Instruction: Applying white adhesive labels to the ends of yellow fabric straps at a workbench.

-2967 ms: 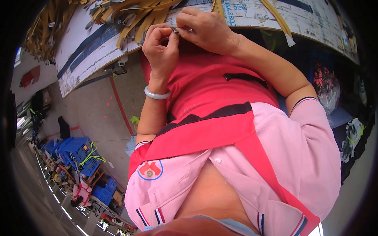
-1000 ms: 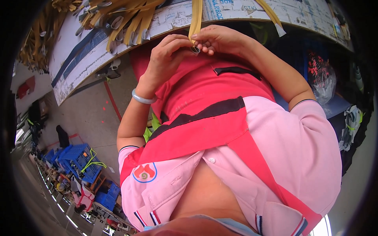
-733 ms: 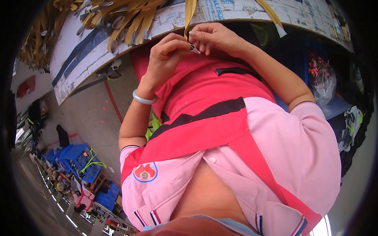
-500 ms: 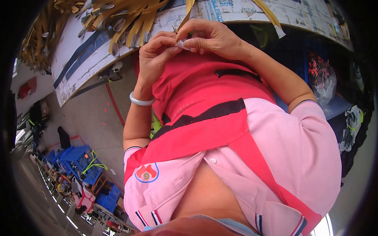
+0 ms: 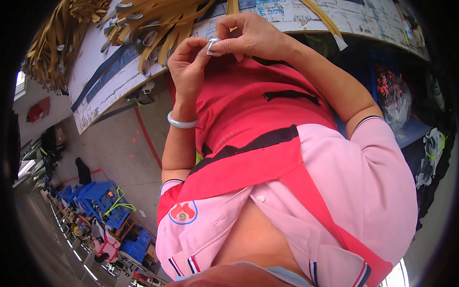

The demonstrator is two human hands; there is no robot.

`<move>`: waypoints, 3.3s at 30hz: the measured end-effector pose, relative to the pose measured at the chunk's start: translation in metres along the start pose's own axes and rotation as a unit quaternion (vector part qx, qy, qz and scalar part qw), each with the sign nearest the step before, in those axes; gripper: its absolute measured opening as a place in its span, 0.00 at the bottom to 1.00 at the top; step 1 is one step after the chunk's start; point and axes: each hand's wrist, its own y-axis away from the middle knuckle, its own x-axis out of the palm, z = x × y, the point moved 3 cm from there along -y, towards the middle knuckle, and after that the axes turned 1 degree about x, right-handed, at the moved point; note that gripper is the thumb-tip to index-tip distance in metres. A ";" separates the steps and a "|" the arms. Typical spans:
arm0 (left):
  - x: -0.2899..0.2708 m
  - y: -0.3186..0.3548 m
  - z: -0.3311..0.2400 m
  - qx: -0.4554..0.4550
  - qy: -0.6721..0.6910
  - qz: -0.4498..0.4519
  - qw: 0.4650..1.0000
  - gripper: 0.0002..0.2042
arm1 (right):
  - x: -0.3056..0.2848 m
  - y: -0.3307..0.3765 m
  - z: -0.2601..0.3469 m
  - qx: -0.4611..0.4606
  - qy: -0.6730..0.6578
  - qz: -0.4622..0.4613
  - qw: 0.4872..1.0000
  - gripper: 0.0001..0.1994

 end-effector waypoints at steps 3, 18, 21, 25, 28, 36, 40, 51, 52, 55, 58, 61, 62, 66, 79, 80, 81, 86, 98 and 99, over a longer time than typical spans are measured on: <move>0.011 0.005 0.002 0.081 -0.066 -0.053 0.993 0.03 | -0.005 -0.007 -0.005 -0.064 0.100 -0.062 0.991 0.10; -0.013 -0.006 -0.002 0.118 -0.212 0.037 0.969 0.09 | -0.017 0.002 -0.038 -0.041 -0.061 0.000 0.997 0.09; -0.006 -0.005 -0.001 0.093 -0.172 0.056 0.979 0.07 | -0.006 0.002 -0.038 -0.037 -0.065 0.013 0.997 0.09; -0.019 -0.007 0.005 0.063 -0.157 0.026 0.985 0.08 | -0.006 0.001 -0.026 -0.011 -0.078 -0.034 0.996 0.11; -0.020 -0.008 0.004 0.171 -0.283 0.068 0.941 0.07 | -0.005 0.001 -0.025 0.066 -0.060 -0.044 0.995 0.13; -0.024 0.002 -0.017 0.149 -0.240 -0.027 0.959 0.05 | -0.011 0.002 -0.031 0.014 0.001 -0.054 0.998 0.13; -0.128 0.009 -0.038 0.102 -0.241 -0.254 0.931 0.09 | -0.055 0.041 -0.060 -0.025 0.242 -0.160 0.957 0.09; -0.080 0.036 0.007 0.014 -0.236 -0.099 0.967 0.05 | -0.193 0.184 -0.160 0.260 -0.188 -0.408 0.855 0.14; -0.060 0.031 0.017 0.013 -0.229 -0.054 0.972 0.05 | -0.183 0.178 -0.159 0.191 -0.202 -0.376 0.884 0.12; -0.002 0.025 0.026 0.069 -0.302 0.090 0.946 0.09 | -0.143 0.134 -0.108 0.094 -0.018 -0.328 0.940 0.10; 0.052 0.018 0.015 0.118 -0.318 0.146 0.929 0.13 | -0.089 0.098 -0.064 0.051 0.029 -0.210 0.976 0.09; 0.074 0.010 0.011 0.189 -0.336 0.166 0.908 0.15 | -0.052 0.080 -0.045 0.087 -0.079 -0.054 0.992 0.08; 0.072 0.009 0.010 0.186 -0.340 0.163 0.907 0.15 | -0.044 0.079 -0.044 0.106 -0.124 -0.056 0.985 0.08; 0.062 0.010 0.010 0.177 -0.300 0.175 0.921 0.12 | -0.041 0.072 -0.056 0.137 -0.223 -0.034 0.965 0.08; 0.031 0.003 0.013 0.023 -0.057 0.095 0.994 0.06 | -0.018 0.052 -0.028 -0.026 -0.095 -0.012 0.995 0.09; 0.029 0.001 0.013 0.018 -0.033 0.108 0.994 0.05 | -0.020 0.050 -0.025 -0.027 -0.095 -0.011 0.995 0.09; 0.028 0.000 0.013 0.013 -0.008 0.120 0.993 0.04 | -0.021 0.048 -0.023 -0.028 -0.089 0.016 0.996 0.09; 0.019 -0.003 0.018 -0.022 0.024 0.162 0.986 0.04 | -0.026 0.035 -0.017 -0.053 -0.019 0.099 0.993 0.08; 0.014 -0.019 0.017 -0.067 0.126 0.112 0.983 0.04 | -0.032 0.007 -0.004 -0.031 -0.052 0.087 0.994 0.06; 0.016 -0.020 0.015 -0.077 0.128 0.114 0.982 0.04 | -0.034 0.006 -0.006 -0.032 -0.065 0.091 0.993 0.06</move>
